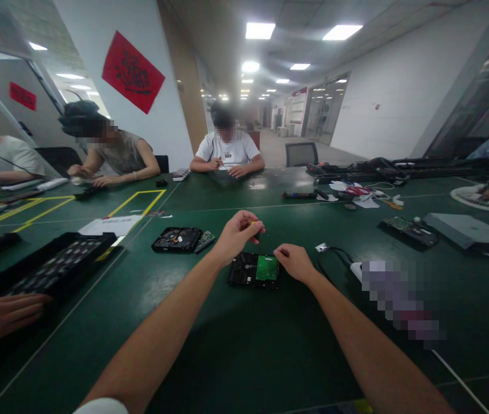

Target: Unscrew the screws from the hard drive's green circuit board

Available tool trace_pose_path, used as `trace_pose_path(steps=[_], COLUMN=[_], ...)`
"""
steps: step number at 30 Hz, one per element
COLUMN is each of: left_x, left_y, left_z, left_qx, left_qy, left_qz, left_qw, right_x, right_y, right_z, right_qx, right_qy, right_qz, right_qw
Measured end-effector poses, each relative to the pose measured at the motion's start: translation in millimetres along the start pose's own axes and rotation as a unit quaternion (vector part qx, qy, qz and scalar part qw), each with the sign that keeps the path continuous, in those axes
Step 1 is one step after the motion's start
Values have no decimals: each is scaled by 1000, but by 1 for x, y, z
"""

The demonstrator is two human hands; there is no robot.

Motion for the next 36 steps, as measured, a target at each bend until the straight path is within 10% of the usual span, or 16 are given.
trace_pose_path(steps=[28, 36], left_x=[6, 7], left_y=[2, -8], left_z=[-1, -2], left_qx=[28, -65], left_qy=[-29, -14], left_qz=[26, -53], left_qw=[999, 996], right_x=[5, 5], right_y=[-2, -2], right_z=[-1, -1], right_qx=[8, 12], right_qy=[0, 6], right_qz=[5, 2], right_qw=[1000, 1000])
Point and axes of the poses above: each hand's wrist, its own z-axis away from the middle knuckle, its own y-axis out of the palm, x = y × z, the point moved 6 cm from there along -z, towards the middle knuckle, and after that the axes turned 13 degrees about -y, right-handed, at the moved point
